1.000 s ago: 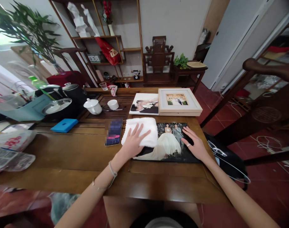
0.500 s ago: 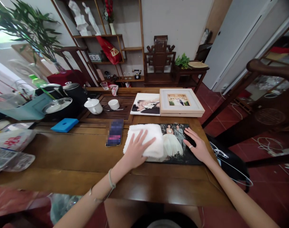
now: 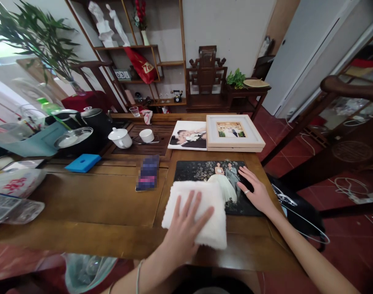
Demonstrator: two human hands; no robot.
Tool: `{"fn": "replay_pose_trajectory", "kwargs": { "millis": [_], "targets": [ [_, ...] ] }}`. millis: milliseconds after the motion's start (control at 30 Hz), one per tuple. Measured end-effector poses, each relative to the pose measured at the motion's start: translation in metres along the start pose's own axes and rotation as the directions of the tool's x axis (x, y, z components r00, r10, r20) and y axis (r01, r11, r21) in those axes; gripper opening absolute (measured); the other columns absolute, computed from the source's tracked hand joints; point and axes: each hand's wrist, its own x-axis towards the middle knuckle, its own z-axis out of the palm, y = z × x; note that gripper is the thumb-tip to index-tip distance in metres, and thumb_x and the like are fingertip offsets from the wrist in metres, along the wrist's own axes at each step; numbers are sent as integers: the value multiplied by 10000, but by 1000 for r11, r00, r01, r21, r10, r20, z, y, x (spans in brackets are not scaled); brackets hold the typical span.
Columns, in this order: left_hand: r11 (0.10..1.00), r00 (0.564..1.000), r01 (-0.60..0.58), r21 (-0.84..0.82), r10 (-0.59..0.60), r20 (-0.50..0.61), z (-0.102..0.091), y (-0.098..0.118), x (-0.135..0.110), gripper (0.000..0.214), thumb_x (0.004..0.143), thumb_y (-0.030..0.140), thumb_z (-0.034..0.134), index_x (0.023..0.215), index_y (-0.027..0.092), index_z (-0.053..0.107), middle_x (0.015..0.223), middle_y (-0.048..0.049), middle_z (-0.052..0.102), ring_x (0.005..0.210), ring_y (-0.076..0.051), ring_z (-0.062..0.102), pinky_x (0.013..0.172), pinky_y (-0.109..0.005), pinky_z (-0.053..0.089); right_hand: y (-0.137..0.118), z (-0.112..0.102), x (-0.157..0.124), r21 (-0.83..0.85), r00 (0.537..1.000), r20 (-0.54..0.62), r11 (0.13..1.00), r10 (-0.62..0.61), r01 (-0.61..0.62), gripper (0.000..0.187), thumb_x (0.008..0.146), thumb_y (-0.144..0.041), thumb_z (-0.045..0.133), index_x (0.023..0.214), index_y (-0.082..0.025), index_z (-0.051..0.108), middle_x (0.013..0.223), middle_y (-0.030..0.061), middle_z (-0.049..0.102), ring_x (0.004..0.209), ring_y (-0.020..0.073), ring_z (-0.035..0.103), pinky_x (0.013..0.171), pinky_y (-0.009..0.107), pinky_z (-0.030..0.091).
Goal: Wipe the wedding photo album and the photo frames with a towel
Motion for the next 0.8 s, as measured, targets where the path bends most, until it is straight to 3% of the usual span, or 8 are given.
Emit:
{"fn": "replay_pose_trajectory", "kwargs": {
  "millis": [67,133,333,400,467,533,700,800],
  "targets": [
    [999,999,-32,-7,32,6,2,11,-9,1028,719,276,717,1568,346,142,1647,-131,-34,1489,-423,-22,1146,-681,34,0,0,0,4,1000,0,1000,1,-1,463,924,-465,551,1339,-266,593,1459,98,535,1410,291,423,1176,559,320],
    [999,999,-31,-11,31,9,1,7,-2,1007,734,285,712,1566,358,148,1649,-124,-16,1494,-411,-10,1152,-672,44,0,0,0,2,1000,-1,1000,-1,1,460,925,-462,550,1340,-267,592,1460,98,534,1411,290,422,1176,560,320],
    [993,993,114,37,-113,-15,-6,-41,82,817,816,264,678,1537,315,296,1631,-164,152,1493,-411,79,1126,-683,158,1,0,0,-13,1000,-2,1000,-9,9,454,924,-453,556,1327,-249,602,1443,104,550,1403,278,435,1183,540,318],
    [984,987,159,81,-156,-47,-8,-46,105,792,835,252,666,1537,299,302,1612,-193,203,1482,-435,110,1106,-696,191,1,0,0,-11,1000,-7,1000,-8,8,452,920,-457,561,1320,-251,608,1442,103,553,1402,279,437,1181,540,321],
    [976,983,178,124,-171,-60,-8,-38,113,800,838,267,671,1543,282,292,1593,-224,237,1464,-475,131,1092,-706,210,1,0,1,-10,1000,-10,1000,-10,10,448,919,-457,561,1314,-252,611,1440,104,554,1401,281,438,1176,548,326],
    [975,986,164,149,-160,-40,-6,-18,105,819,828,315,690,1543,266,294,1580,-247,251,1448,-504,141,1090,-708,218,1,0,1,-12,1000,-8,1000,-13,13,451,920,-454,557,1314,-243,610,1441,113,552,1400,286,438,1171,555,331],
    [993,998,60,101,-58,-19,4,45,46,860,820,454,677,1548,246,269,1594,-263,182,1445,-505,111,1107,-718,190,2,0,0,-20,1000,6,1000,-16,16,463,927,-445,550,1331,-224,595,1457,122,533,1412,283,420,1180,542,324],
    [999,1000,20,46,-20,-1,3,54,35,881,811,474,682,1549,242,259,1600,-273,128,1444,-511,73,1100,-728,190,2,0,0,-22,1000,9,1000,-13,13,463,930,-443,545,1332,-218,592,1460,124,529,1417,279,414,1184,537,318]
  ]
}}
